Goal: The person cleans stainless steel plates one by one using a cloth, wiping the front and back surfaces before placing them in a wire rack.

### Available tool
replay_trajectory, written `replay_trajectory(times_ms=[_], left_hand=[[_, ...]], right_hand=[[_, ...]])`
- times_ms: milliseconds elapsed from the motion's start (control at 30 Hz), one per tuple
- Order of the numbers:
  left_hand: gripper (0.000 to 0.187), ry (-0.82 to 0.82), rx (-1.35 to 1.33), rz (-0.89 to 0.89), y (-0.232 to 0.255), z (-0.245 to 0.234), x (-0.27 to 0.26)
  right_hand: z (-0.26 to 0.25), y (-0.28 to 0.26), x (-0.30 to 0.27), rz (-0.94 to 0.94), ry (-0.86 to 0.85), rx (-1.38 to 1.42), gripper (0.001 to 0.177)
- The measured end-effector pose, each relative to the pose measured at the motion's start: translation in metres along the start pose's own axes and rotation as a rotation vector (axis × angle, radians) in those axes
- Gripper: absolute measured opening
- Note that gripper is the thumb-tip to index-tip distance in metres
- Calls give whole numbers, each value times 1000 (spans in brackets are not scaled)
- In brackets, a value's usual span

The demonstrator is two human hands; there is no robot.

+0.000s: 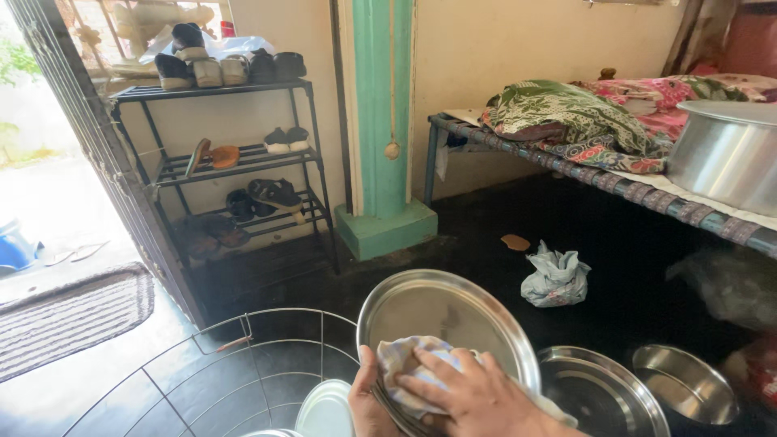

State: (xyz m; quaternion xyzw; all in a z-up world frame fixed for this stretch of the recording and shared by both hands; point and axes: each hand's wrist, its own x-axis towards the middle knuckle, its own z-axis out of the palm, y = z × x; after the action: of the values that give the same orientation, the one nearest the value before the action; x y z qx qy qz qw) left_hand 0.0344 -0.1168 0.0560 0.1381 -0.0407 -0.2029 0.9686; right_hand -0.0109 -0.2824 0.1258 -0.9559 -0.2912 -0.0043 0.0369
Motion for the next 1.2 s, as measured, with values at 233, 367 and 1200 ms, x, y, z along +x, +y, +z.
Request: replay_trajectory(times_ms=[233, 367, 1200], left_hand=[[61, -68, 17, -146, -26, 10, -7], [66, -200, -44, -140, -27, -4, -8], [76, -282, -95, -22, -7, -2, -2]], right_hand=[[-16, 17, 9, 140, 30, -100, 60], [-19, 45, 0, 315, 161, -143, 58], [13, 51, 4, 486, -20, -11, 56]])
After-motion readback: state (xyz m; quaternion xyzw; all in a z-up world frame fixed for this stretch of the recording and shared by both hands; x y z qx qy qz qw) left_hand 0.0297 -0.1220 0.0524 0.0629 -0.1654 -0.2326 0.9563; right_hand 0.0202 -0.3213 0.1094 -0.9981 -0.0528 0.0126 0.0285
